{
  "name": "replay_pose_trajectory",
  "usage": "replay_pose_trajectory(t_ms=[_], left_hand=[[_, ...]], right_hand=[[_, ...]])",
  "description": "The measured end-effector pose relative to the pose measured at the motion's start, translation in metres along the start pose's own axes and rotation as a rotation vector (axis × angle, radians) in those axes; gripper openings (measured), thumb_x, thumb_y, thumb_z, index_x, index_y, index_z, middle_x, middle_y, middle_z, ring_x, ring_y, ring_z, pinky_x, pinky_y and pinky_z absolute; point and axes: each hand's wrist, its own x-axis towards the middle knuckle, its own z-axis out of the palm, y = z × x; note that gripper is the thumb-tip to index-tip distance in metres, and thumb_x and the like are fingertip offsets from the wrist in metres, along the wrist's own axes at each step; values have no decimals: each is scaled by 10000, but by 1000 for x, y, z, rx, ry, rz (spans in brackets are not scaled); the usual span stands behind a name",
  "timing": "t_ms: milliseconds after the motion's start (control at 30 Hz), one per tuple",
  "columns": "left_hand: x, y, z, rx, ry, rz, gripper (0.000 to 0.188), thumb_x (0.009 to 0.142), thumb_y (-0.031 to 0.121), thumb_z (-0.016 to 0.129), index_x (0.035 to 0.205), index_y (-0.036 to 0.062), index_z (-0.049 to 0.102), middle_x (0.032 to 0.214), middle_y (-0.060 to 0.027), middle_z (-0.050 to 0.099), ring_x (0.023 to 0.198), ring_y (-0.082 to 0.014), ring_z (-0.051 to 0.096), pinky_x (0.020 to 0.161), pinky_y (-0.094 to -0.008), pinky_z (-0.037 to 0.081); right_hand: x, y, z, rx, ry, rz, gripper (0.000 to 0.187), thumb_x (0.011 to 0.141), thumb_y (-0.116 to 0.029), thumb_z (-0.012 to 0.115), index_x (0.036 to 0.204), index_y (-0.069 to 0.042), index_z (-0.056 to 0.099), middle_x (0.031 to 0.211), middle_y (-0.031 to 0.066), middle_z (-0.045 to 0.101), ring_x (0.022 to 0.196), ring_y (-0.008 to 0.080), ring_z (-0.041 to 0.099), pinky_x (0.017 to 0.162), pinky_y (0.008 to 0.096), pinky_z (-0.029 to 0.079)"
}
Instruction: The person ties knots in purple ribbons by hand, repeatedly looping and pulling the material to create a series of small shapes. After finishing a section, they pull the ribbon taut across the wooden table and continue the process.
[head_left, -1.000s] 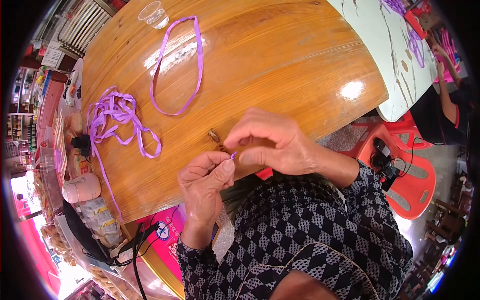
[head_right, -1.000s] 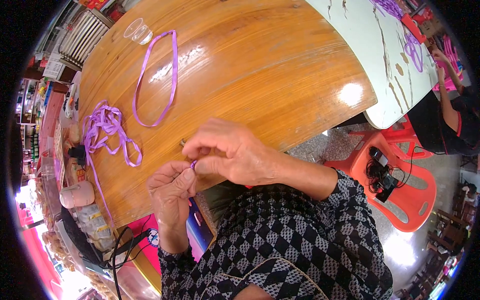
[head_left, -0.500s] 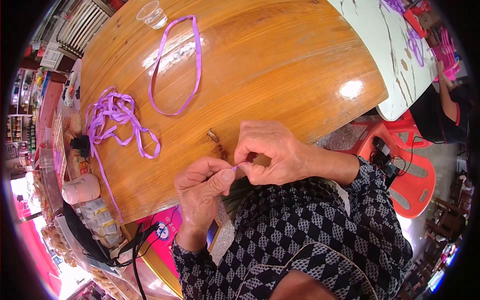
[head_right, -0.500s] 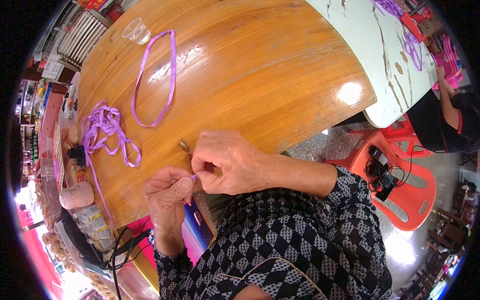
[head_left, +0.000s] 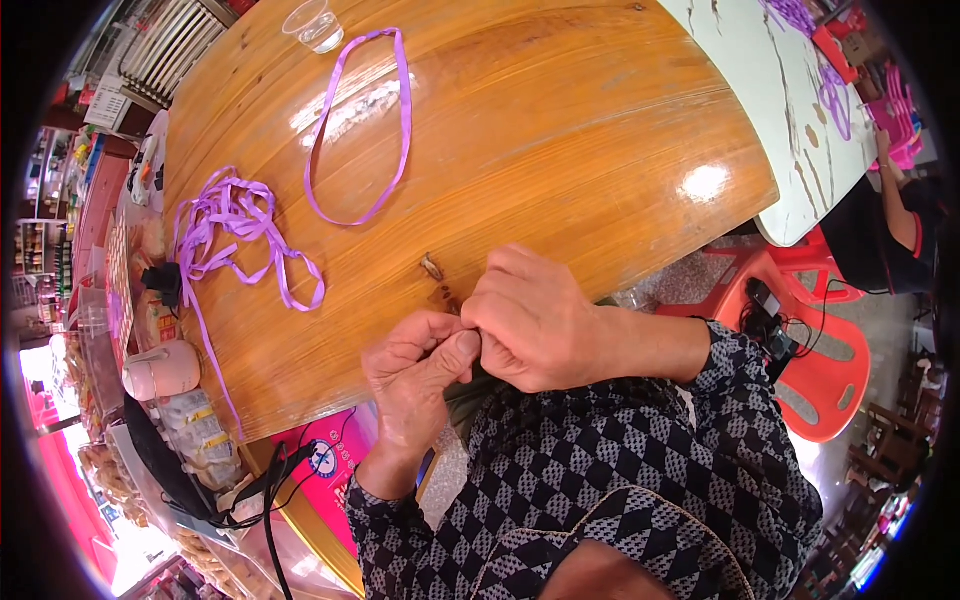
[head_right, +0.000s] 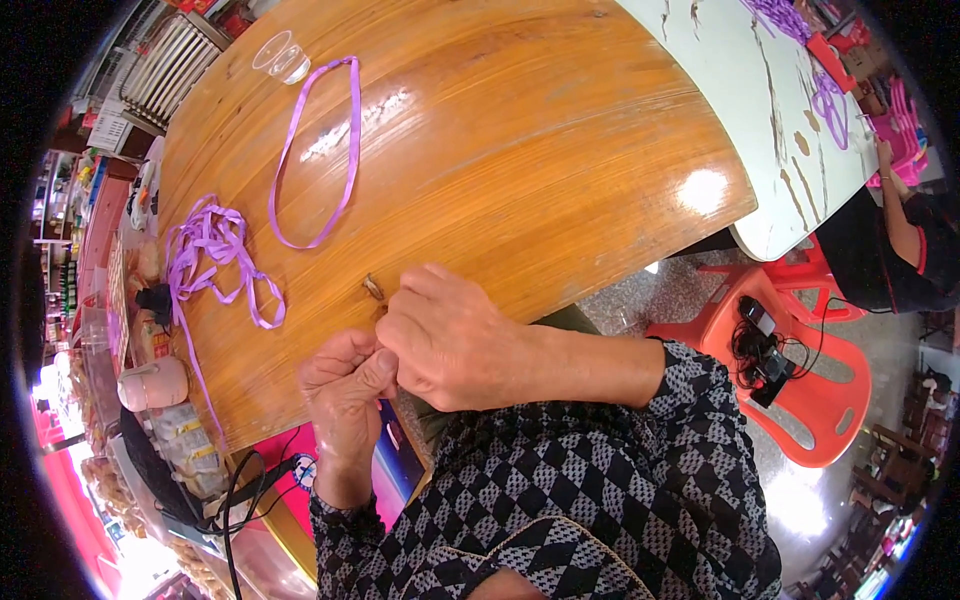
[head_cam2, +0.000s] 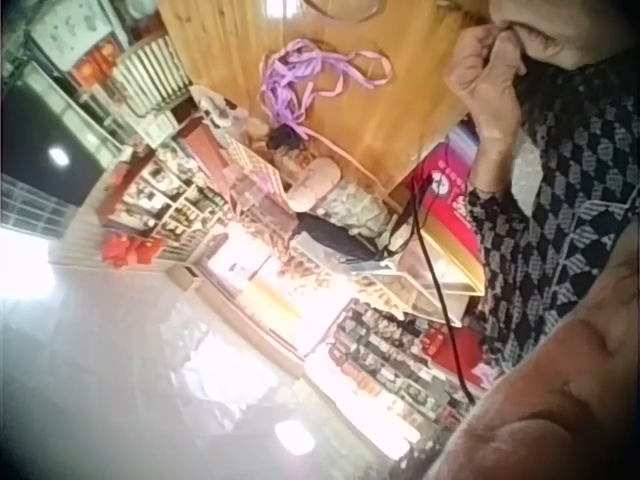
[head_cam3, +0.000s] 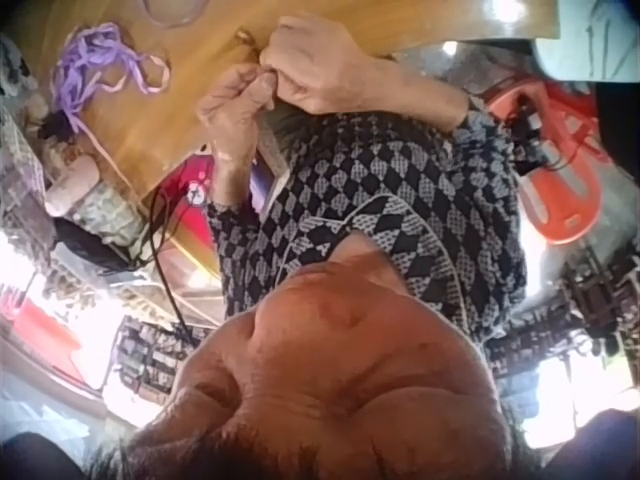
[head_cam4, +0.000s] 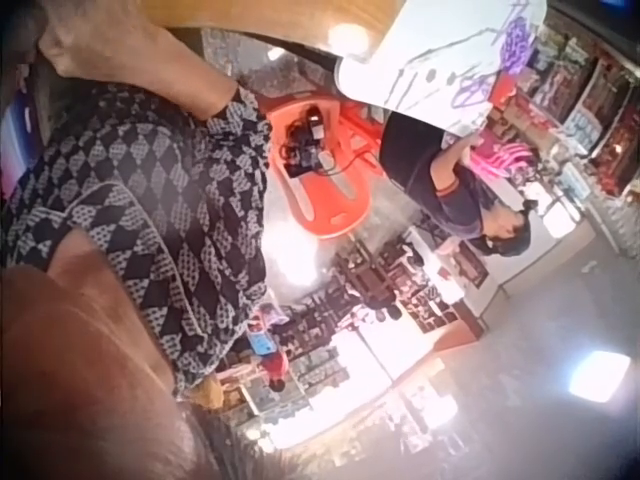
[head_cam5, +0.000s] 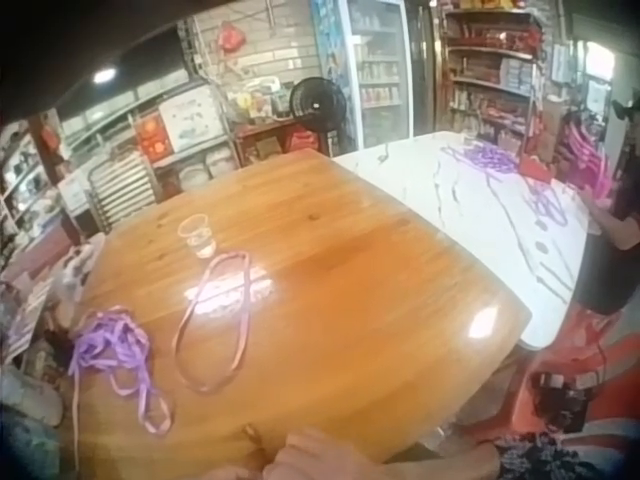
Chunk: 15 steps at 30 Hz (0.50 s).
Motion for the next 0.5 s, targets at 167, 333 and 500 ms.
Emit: replay_pose_trajectory(t_ms=[167, 333, 500], left_hand=[[-10, -5, -3, 81, -34, 57, 119, 815, 63, 635, 833, -49, 599, 679, -15, 561, 574, -54, 469, 503, -181, 375], [-16, -5, -3, 98, -72, 118, 121, 828, 71, 624, 843, -45, 594, 675, -13, 556, 572, -52, 464, 512, -179, 376], [-10, 14, -3, 54, -67, -126, 265, 723, 125, 723, 880, -55, 608, 677, -63, 600, 538, -92, 516, 486, -191, 382]], right_hand=[[-5, 0, 0, -23, 27, -52, 209, 531, 69, 553, 725, 8, 502, 615, 77, 426, 514, 240, 394, 473, 326, 327], [-5, -5, -4, -35, 27, -83, 209, 523, 70, 541, 724, 18, 513, 617, 81, 442, 508, 235, 407, 469, 327, 333], [21, 7, -45, -188, -30, 68, 171, 615, 91, 511, 755, -2, 544, 651, 90, 478, 555, 223, 461, 510, 291, 376]])
